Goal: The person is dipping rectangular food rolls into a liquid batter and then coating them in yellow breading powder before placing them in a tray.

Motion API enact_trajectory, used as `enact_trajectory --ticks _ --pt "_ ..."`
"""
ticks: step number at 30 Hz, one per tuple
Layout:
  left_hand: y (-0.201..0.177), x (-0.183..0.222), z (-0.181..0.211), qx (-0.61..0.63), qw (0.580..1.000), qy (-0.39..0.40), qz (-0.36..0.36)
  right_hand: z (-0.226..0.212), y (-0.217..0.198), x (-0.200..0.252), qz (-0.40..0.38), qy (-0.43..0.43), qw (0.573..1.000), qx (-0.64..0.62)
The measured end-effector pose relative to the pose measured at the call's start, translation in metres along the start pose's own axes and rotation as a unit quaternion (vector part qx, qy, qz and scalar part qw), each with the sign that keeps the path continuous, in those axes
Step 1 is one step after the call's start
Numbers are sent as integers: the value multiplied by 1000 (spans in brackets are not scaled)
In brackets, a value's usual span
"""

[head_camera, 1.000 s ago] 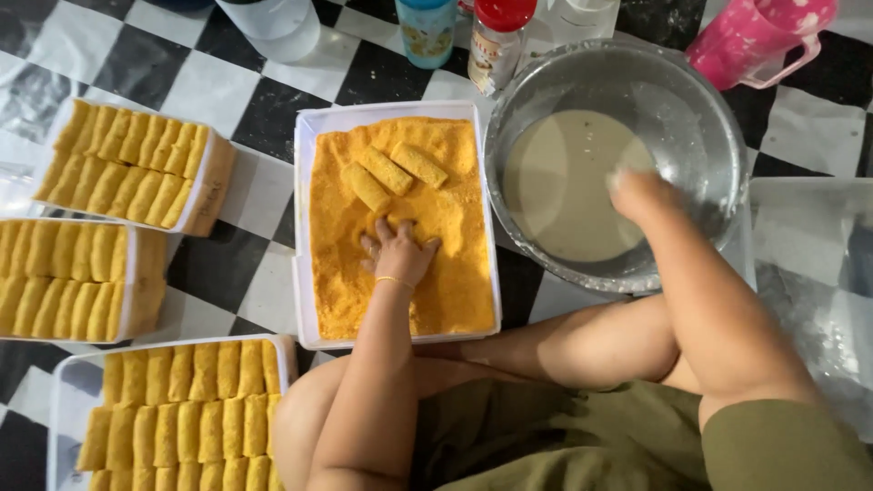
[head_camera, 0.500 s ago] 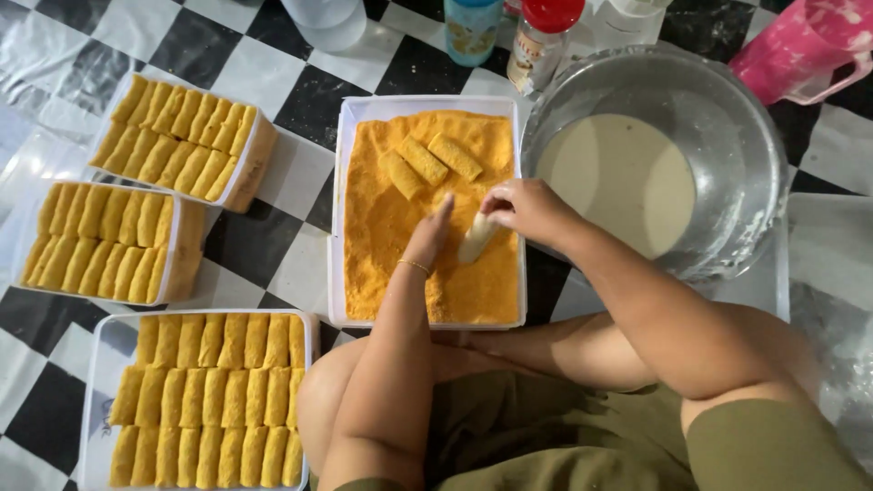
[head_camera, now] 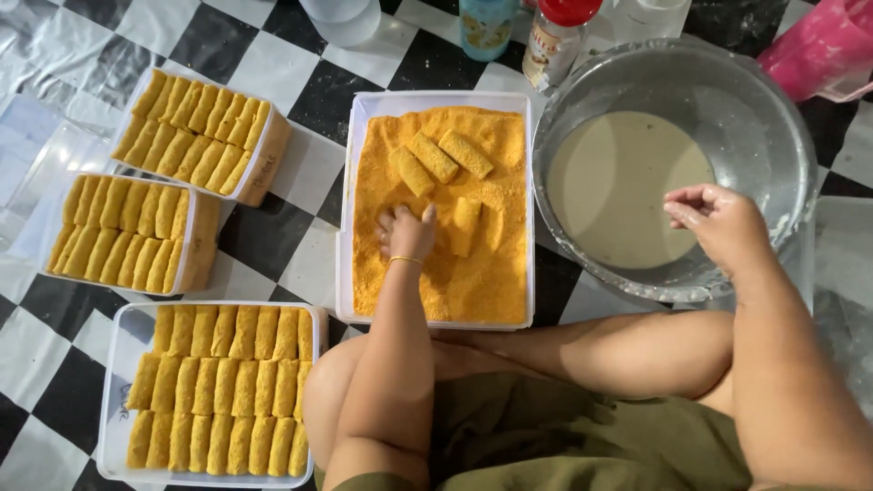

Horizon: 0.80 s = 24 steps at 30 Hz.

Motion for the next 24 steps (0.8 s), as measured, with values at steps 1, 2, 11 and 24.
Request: enact_trajectory --ticks 1,2,11,24 --pt "-3 6 3 0 1000 1 3 12 1 -8 0 -2 1000 -2" --pt "0 12 7 125 990 9 -69 24 3 -15 -10 -7 1000 -6" --pt "16 39 40 188 953 184 -152 22 -37 -28 68 -113 990 54" --pt "26 9 11 17 998 57 3 266 -282 297 390 369 712 452"
Point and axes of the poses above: each hand's wrist, its own x-axis away from the middle knuckle, its own y-axis out of the palm, z = x × y, the point moved 4 cm from there along -x, towards the middle knuckle, and after that the axes turned 1 degree about -z, right-handed, at the moved point
